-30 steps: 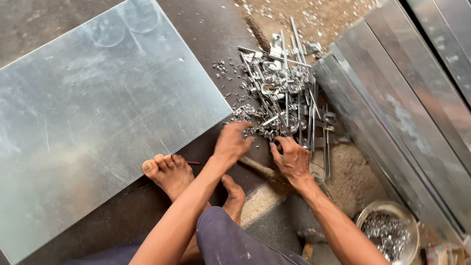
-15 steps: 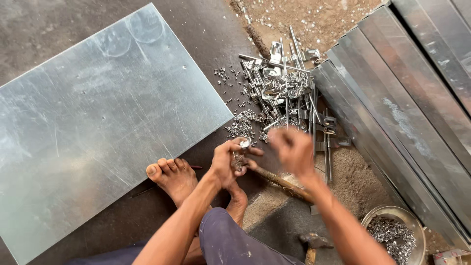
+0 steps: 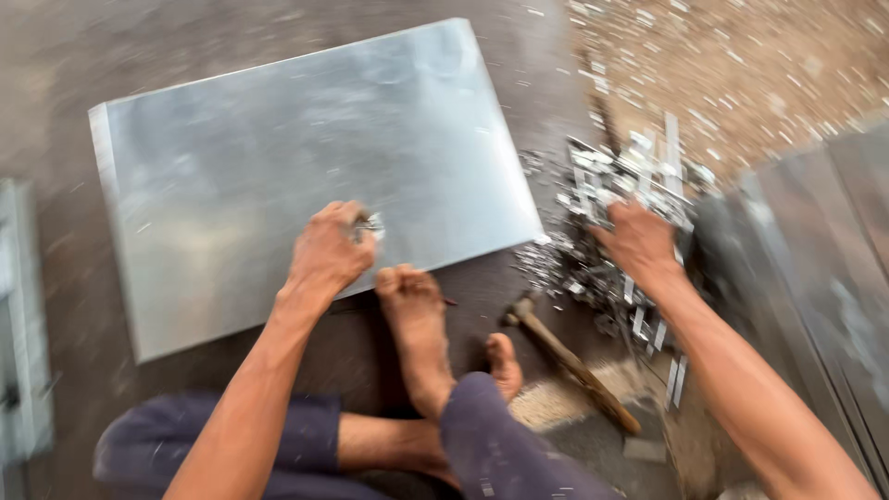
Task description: The person assembles a metal box by attaching a latch and hammering metal pins into place while sitting on the floor.
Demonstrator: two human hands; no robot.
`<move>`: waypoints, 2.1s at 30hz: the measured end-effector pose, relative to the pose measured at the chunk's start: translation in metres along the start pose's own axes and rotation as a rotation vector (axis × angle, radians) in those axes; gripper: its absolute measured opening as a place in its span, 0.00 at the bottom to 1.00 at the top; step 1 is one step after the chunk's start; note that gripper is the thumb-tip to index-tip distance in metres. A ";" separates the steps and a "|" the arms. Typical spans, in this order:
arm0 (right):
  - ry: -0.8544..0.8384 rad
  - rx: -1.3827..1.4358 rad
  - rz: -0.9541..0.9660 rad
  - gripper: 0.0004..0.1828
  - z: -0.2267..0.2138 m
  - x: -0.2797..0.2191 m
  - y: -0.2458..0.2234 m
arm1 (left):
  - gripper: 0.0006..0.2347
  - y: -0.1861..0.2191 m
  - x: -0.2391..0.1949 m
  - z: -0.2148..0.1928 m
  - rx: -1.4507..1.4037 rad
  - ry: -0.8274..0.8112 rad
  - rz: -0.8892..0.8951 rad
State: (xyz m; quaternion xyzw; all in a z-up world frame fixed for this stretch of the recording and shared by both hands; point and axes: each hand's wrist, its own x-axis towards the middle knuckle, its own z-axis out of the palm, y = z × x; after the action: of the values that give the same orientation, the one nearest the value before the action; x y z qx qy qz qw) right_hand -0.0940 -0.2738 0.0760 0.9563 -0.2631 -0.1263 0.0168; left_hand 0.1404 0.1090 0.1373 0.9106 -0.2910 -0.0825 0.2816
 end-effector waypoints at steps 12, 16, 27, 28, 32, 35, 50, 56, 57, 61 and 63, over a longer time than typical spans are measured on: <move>0.380 1.515 0.250 0.15 -0.062 -0.091 0.082 | 0.14 -0.055 -0.037 -0.056 -0.082 -0.066 -0.171; 0.217 1.720 0.350 0.11 -0.084 -0.115 -0.007 | 0.18 -0.061 -0.038 -0.052 -0.140 -0.118 -0.259; -0.079 1.576 0.146 0.15 -0.092 -0.099 -0.256 | 0.12 -0.065 -0.065 -0.024 -1.016 -0.090 -0.377; -0.075 1.616 0.119 0.15 -0.090 -0.100 -0.257 | 0.12 -0.061 -0.066 -0.026 -1.021 -0.091 -0.365; -0.114 1.666 0.087 0.14 -0.089 -0.098 -0.258 | 0.11 -0.048 -0.058 -0.030 -1.016 -0.084 -0.366; -0.101 1.655 0.145 0.13 -0.082 -0.099 -0.251 | 0.11 -0.038 -0.050 -0.027 -0.898 -0.093 -0.294; -0.573 1.522 -0.013 0.13 -0.058 -0.100 -0.220 | 0.09 -0.030 0.030 0.000 -0.909 -0.192 -0.353; -0.577 1.597 0.022 0.14 -0.058 -0.098 -0.242 | 0.09 -0.032 0.003 -0.011 -1.214 -0.267 -0.427; -0.578 1.589 -0.002 0.14 -0.058 -0.096 -0.243 | 0.10 -0.033 -0.003 -0.013 -1.156 -0.282 -0.383; -0.550 1.572 0.013 0.16 -0.067 -0.095 -0.238 | 0.09 -0.041 -0.027 -0.023 -0.804 -0.193 -0.343; -0.539 1.611 0.049 0.18 -0.078 -0.089 -0.237 | 0.10 -0.059 -0.030 -0.037 -0.544 -0.023 -0.266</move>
State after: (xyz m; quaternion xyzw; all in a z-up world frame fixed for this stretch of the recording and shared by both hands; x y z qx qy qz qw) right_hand -0.0307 -0.0274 0.1487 0.6077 -0.2882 -0.1234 -0.7297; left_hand 0.1557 0.1833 0.1345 0.8310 -0.1394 -0.2038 0.4985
